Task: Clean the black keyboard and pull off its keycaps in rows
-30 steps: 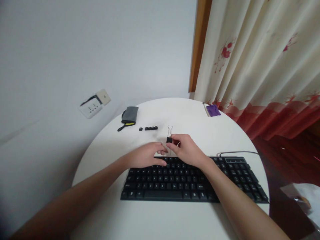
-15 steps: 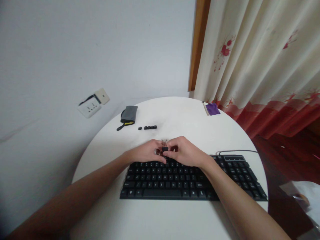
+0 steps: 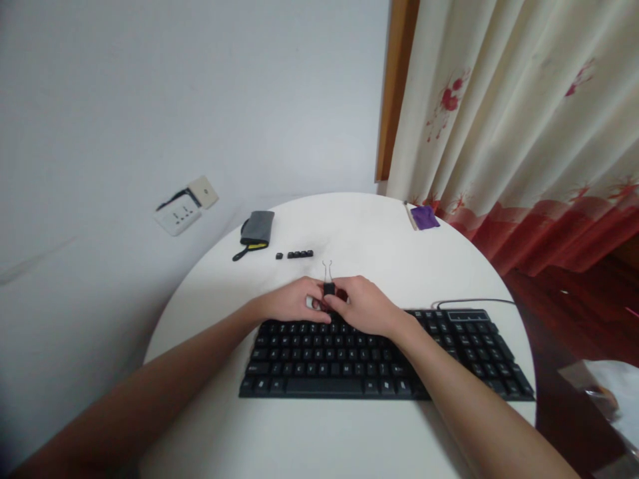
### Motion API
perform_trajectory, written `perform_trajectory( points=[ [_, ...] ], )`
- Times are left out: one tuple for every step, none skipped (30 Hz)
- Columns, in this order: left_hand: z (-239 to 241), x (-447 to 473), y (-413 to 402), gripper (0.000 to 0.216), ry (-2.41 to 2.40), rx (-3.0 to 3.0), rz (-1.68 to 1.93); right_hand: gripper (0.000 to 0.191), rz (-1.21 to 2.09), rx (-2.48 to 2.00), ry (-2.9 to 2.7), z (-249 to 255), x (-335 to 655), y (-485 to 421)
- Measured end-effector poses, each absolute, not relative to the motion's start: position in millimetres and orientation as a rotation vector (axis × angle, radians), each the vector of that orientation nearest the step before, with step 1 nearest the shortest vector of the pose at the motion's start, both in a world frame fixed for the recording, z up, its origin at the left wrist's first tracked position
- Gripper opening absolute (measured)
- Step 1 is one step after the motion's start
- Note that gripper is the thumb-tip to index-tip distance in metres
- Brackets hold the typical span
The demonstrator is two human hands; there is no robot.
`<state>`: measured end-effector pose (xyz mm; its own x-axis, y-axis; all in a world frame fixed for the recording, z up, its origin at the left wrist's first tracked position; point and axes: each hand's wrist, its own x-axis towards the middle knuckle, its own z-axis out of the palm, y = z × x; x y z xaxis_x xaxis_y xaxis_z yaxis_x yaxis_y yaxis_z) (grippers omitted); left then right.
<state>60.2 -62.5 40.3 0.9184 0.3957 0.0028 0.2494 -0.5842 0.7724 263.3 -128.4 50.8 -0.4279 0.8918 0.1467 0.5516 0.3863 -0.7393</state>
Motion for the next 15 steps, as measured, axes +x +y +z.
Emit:
perform_trajectory(
  points=[
    [40.2, 60.4, -62.7, 0.023, 0.451, 2.227, 0.229, 0.016, 0.805, -1.260, -2.101, 48.4, 261.3, -127.5],
    [39.9, 60.6, -62.9, 0.023, 0.443, 2.231, 0.237, 0.016, 0.783, -1.284, -2.085, 46.0, 259.7, -126.6],
    [39.6, 60.7, -62.8, 0.022, 0.437, 2.232, 0.241, 0.017, 0.773, -1.303, -2.068, 44.2, 258.8, -125.8],
    [39.3, 60.8, -62.7, 0.021, 0.434, 2.231, 0.243, 0.017, 0.775, -1.310, -2.056, 43.2, 258.7, -125.3],
    [39.2, 60.9, -62.5, 0.021, 0.441, 2.225, 0.243, 0.017, 0.790, -1.301, -2.051, 43.3, 259.5, -125.2],
    [39.3, 60.8, -62.3, 0.020, 0.452, 2.217, 0.236, 0.017, 0.817, -1.276, -2.058, 44.4, 261.0, -125.5],
    [39.6, 60.7, -62.2, 0.021, 0.465, 2.210, 0.230, 0.017, 0.854, -1.237, -2.078, 46.4, 263.1, -126.3],
    [40.1, 60.5, -62.0, 0.021, 0.473, 2.205, 0.227, 0.016, 0.896, -1.186, -2.110, 49.1, 265.4, -127.4],
    [40.8, 60.2, -62.0, 0.022, 0.473, 2.200, 0.225, 0.015, 0.933, -1.130, -2.150, 52.0, 267.7, -128.8],
    [41.5, 60.0, -62.0, 0.022, 0.463, 2.197, 0.223, 0.014, 0.958, -1.075, -2.191, 54.9, 269.5, -130.3],
    [42.1, 59.9, -62.1, 0.022, 0.445, 2.195, 0.221, 0.013, 0.965, -1.029, -2.228, 57.3, 270.8, -131.8],
    [42.6, 59.8, -62.2, 0.021, 0.425, 2.191, 0.222, 0.013, 0.952, -1.002, -2.255, 59.1, 271.3, -133.0],
    [42.8, 59.8, -62.3, 0.020, 0.416, 2.185, 0.226, 0.013, 0.923, -0.999, -2.270, 60.1, 271.0, -133.9],
    [42.9, 59.8, -62.3, 0.019, 0.413, 2.179, 0.230, 0.012, 0.882, -1.023, -2.268, 60.3, 270.0, -134.4],
    [42.6, 59.9, -62.3, 0.019, 0.419, 2.177, 0.232, 0.011, 0.840, -1.067, -2.254, 59.8, 268.6, -134.5]
  ],
)
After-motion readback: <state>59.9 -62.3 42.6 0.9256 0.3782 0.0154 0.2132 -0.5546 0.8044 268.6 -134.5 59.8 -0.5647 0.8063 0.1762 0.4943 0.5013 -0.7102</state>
